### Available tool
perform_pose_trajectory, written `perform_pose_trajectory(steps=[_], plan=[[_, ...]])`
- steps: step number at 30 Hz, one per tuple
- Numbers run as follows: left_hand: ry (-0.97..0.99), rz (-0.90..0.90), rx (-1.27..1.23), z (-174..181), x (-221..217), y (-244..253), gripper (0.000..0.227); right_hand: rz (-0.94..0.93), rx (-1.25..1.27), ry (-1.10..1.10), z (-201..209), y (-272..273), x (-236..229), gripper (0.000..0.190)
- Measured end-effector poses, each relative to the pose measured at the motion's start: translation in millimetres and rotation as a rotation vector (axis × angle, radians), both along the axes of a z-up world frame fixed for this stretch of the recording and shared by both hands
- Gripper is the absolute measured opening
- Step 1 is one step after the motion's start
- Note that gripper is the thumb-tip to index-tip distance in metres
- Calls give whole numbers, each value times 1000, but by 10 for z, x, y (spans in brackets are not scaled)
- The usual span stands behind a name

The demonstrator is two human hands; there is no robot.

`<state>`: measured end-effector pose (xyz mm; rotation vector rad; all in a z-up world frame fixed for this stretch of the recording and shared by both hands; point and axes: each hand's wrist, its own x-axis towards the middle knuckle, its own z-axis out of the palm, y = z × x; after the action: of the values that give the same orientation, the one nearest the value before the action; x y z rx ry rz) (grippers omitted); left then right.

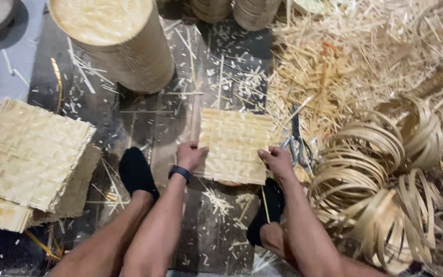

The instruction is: The person assembles bamboo containers by placing a circular frame onto a woven sheet, trimming the excess material with shears, and fitting a wooden base into the structure.

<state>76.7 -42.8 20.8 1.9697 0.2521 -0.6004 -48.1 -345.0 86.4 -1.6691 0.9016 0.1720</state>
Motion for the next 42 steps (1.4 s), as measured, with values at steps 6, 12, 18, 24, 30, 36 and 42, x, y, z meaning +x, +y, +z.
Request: perform_pose_trajectory(steps=[6,12,18,24,30,36,42], plan=[[34,29,-45,278,-71,69,34,-81,-26,-54,11,34,-47,28],[114,84,-65,494,-219,105,33,-94,90,10,85,82,-121,23],[204,203,-210,412,-235,94,41,-82,92,25,139,70,-120,22],[193,223,-276,261,-258,141,43,-113,-4,37,245,141,-156,26],[-72,172,82,660,-354,65,67,-115,-78,42,276,181,-123,31],[37,746,98,1160,-1265,-419,76,-133,-81,22,120,156,-189,33],[521,829,-647,949,-1689,-715,43,-112,-131,-62,-220,75,-195,33]])
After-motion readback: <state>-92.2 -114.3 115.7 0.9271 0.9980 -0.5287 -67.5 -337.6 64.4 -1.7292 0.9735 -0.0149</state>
